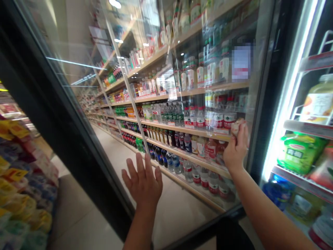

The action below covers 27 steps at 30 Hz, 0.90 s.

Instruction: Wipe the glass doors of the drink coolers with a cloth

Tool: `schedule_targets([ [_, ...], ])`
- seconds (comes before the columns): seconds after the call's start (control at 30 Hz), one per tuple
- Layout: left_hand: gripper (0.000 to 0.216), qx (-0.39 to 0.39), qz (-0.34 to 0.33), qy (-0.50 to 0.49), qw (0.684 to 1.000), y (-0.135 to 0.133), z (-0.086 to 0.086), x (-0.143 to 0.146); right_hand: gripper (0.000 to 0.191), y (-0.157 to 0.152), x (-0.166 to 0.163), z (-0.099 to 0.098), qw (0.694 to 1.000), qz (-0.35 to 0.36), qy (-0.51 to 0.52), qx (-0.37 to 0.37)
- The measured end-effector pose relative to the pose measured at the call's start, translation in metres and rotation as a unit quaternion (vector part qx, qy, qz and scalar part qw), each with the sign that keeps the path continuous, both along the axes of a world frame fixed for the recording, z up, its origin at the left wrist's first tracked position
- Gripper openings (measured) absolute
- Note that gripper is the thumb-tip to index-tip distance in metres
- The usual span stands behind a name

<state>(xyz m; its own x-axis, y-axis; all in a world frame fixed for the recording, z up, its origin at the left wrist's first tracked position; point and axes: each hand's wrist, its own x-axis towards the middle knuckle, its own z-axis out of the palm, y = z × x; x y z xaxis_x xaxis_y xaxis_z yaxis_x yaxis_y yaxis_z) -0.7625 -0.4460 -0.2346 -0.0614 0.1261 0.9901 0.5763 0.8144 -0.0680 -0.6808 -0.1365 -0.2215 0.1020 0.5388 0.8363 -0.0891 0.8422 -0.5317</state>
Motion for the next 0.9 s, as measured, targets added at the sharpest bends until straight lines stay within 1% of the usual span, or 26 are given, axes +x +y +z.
schedule_targets([
  [0.1, 0.075, -0.004, 0.007, 0.009, 1.000, 0.000, 0.000, 0.000, 0.057, 0.002, -0.005, 0.021, 1.000, -0.003, 0.010, 0.014],
  [0.17, 0.076, -0.007, 0.014, 0.014, 1.000, 0.000, 0.001, 0.001, 0.057, -0.003, -0.007, 0.034, 0.999, 0.001, 0.011, 0.032],
  [0.2, 0.076, -0.009, 0.019, 0.017, 1.000, 0.000, 0.002, 0.002, 0.058, -0.009, -0.007, 0.037, 0.999, 0.005, 0.009, 0.042],
  [0.3, 0.076, -0.009, 0.024, 0.023, 0.999, 0.001, 0.003, 0.004, 0.060, -0.034, -0.009, 0.034, 0.996, 0.019, -0.015, 0.081],
  [0.4, 0.075, -0.003, 0.014, 0.025, 1.000, 0.001, 0.002, 0.003, 0.061, -0.056, -0.012, 0.029, 0.991, 0.019, -0.047, 0.121],
  [0.47, 0.074, -0.002, 0.016, 0.028, 0.999, 0.001, 0.002, 0.003, 0.062, -0.064, -0.015, 0.036, 0.990, 0.009, -0.051, 0.135],
  [0.57, 0.073, -0.002, 0.024, 0.036, 0.999, 0.001, 0.001, 0.002, 0.063, -0.076, -0.021, 0.055, 0.988, -0.005, -0.044, 0.146],
  [0.6, 0.072, -0.003, 0.024, 0.036, 0.999, 0.002, 0.001, 0.002, 0.063, -0.082, -0.022, 0.058, 0.987, -0.005, -0.046, 0.151],
  [0.67, 0.072, -0.004, 0.024, 0.038, 0.999, 0.002, 0.001, 0.002, 0.065, -0.100, -0.024, 0.055, 0.984, 0.009, -0.060, 0.167],
  [0.77, 0.070, -0.008, 0.034, 0.040, 0.999, 0.002, 0.001, 0.003, 0.068, -0.131, -0.024, 0.033, 0.969, 0.042, -0.095, 0.226],
  [0.83, 0.070, -0.011, 0.041, 0.040, 0.998, 0.002, 0.001, 0.003, 0.070, -0.145, -0.023, 0.022, 0.955, 0.050, -0.107, 0.271],
  [0.9, 0.070, -0.011, 0.043, 0.039, 0.998, 0.001, 0.000, 0.003, 0.070, -0.152, -0.023, 0.024, 0.951, 0.053, -0.105, 0.284],
])
